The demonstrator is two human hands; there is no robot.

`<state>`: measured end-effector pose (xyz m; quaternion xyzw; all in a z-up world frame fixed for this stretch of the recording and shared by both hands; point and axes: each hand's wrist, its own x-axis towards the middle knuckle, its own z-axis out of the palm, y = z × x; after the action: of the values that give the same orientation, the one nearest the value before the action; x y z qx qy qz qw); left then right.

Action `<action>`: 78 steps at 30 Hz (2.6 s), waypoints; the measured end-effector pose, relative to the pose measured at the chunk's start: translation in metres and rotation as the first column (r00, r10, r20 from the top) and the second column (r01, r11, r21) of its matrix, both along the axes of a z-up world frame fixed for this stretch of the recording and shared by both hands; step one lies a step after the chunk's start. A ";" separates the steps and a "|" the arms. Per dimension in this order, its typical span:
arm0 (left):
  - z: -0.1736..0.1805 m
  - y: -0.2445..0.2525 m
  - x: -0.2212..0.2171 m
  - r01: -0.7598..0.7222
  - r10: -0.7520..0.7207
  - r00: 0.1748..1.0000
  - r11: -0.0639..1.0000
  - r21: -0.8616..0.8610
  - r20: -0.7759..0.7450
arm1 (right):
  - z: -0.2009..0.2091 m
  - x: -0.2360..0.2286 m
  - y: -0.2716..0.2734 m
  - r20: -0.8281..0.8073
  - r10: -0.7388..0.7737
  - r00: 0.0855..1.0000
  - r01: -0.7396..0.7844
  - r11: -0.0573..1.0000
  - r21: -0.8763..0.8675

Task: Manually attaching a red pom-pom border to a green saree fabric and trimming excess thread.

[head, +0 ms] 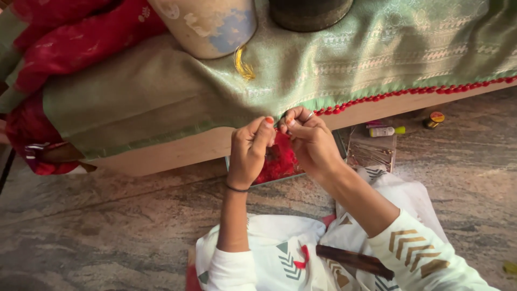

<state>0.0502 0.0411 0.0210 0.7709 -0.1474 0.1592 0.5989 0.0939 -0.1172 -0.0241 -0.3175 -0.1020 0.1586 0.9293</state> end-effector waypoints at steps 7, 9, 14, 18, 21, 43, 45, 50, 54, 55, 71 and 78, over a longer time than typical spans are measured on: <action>-0.066 -0.030 0.004 -0.114 -0.169 0.960 0.493 -0.863 -0.224 | -0.004 -0.010 -0.007 0.079 -0.150 0.985 0.164 0.966 -0.200; -0.034 -0.043 -0.012 -0.328 0.132 0.930 0.718 -0.614 -0.342 | 0.018 -0.029 -0.025 0.467 -0.135 0.874 0.439 0.633 -0.638; -0.049 -0.039 -0.014 -0.588 0.577 0.809 0.800 0.121 0.113 | -0.129 -0.091 -0.098 0.648 0.756 0.092 0.785 0.345 -0.514; -0.045 -0.039 -0.013 -0.682 0.648 0.718 0.582 0.443 0.254 | -0.198 -0.192 -0.166 -0.195 0.972 0.131 0.489 -0.235 -0.840; -0.040 -0.040 -0.007 -0.690 0.672 0.703 0.563 0.455 0.235 | -0.164 -0.224 -0.178 -0.389 0.921 0.023 0.474 -0.352 -0.807; -0.093 -0.012 -0.022 -0.325 0.224 0.929 0.873 -0.363 -0.294 | -0.102 -0.182 -0.250 -0.313 0.880 0.358 -0.058 -0.314 -0.948; -0.095 -0.006 -0.026 -0.315 0.092 0.914 0.775 -0.548 -0.395 | -0.067 -0.160 -0.236 -0.413 0.737 0.535 -0.140 -0.405 -0.903; -0.086 0.001 -0.027 -0.265 -0.115 0.914 0.555 -0.788 -0.388 | -0.043 -0.135 -0.225 -0.297 0.505 0.810 -0.340 -0.008 -0.940; -0.073 -0.010 -0.032 -0.218 -0.155 0.929 0.507 -0.834 -0.337 | -0.011 -0.128 -0.201 -0.292 0.458 0.839 -0.478 0.366 -0.798; -0.078 -0.011 -0.030 -0.218 -0.153 0.929 0.507 -0.834 -0.336 | -0.007 -0.126 -0.198 -0.291 0.460 0.839 -0.477 0.365 -0.799; -0.072 -0.018 -0.033 -0.110 -0.151 0.964 0.525 -0.844 -0.220 | 0.018 -0.109 -0.178 -0.274 0.482 0.832 -0.451 0.301 -0.840; -0.074 -0.016 -0.031 -0.123 -0.137 0.963 0.541 -0.832 -0.231 | 0.025 -0.106 -0.176 -0.286 0.478 0.831 -0.447 0.267 -0.854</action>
<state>0.0187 0.0253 -0.0532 0.4026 0.0265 0.1018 0.9093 -0.0122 -0.2927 0.0010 -0.7187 -0.1028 0.4459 0.5235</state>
